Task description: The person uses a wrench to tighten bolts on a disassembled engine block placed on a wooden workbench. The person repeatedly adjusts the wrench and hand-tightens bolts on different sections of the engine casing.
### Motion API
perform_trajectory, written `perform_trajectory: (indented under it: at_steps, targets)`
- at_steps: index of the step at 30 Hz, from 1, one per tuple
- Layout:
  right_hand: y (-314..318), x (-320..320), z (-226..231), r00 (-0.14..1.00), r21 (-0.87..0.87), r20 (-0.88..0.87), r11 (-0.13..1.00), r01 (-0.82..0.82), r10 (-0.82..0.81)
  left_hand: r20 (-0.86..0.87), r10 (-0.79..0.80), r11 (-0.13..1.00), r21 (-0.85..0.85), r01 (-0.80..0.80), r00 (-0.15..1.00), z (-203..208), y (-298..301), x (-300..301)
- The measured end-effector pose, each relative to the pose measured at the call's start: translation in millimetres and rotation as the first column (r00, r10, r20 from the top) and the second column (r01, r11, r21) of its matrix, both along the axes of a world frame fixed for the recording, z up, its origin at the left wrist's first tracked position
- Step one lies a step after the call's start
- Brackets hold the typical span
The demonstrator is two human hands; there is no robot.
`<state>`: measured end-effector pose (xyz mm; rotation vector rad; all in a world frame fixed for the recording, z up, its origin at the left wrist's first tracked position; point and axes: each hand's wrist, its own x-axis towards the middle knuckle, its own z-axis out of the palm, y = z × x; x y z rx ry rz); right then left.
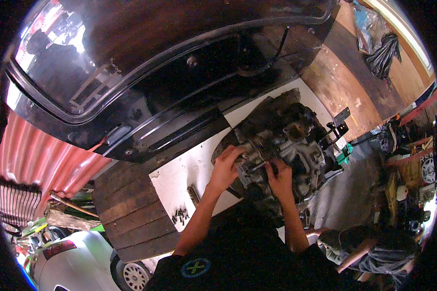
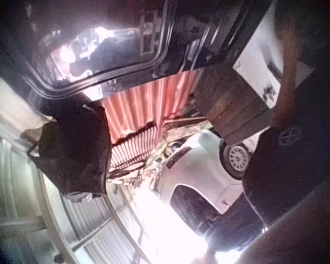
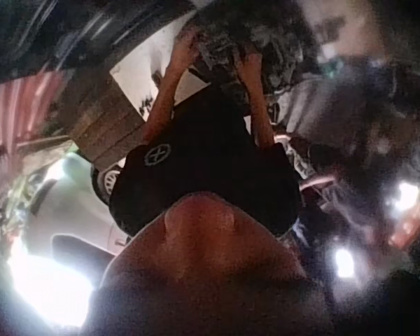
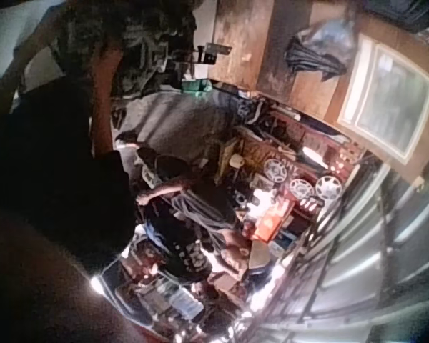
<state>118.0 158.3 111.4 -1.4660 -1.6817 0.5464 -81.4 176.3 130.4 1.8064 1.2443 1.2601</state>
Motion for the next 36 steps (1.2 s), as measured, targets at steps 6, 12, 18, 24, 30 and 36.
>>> perform_trajectory:
  at_steps: [6,12,18,24,30,36]
  targets:
    - [-0.8,2.9,5.4,0.998,-0.110,0.049,0.993,-0.035,0.041,-0.102,-0.017,0.998,0.056,0.023,0.995,6.8,-5.4,0.6]
    - [1.0,4.3,1.5,0.997,0.017,0.042,0.998,-0.060,0.059,-0.289,-0.023,0.984,0.161,0.072,0.957,-0.6,-14.4,1.0]
    - [2.1,5.8,-7.0,0.994,0.060,-0.005,0.992,-0.107,0.107,-0.368,0.013,0.977,0.204,0.067,0.930,-7.7,-14.5,15.7]
    - [-0.1,7.2,-3.0,0.994,0.014,0.009,0.994,-0.111,0.111,-0.251,0.017,0.993,0.121,0.014,0.968,-8.9,-15.9,9.1]
    - [-0.1,9.9,-17.9,0.992,0.009,-0.011,0.992,-0.129,0.130,-0.354,0.035,0.984,0.174,0.029,0.934,-2.7,-17.9,16.5]
    - [1.0,9.6,-16.0,0.987,0.026,-0.072,0.990,-0.140,0.142,-0.331,0.110,0.979,0.197,-0.046,0.937,-9.0,-17.3,21.0]
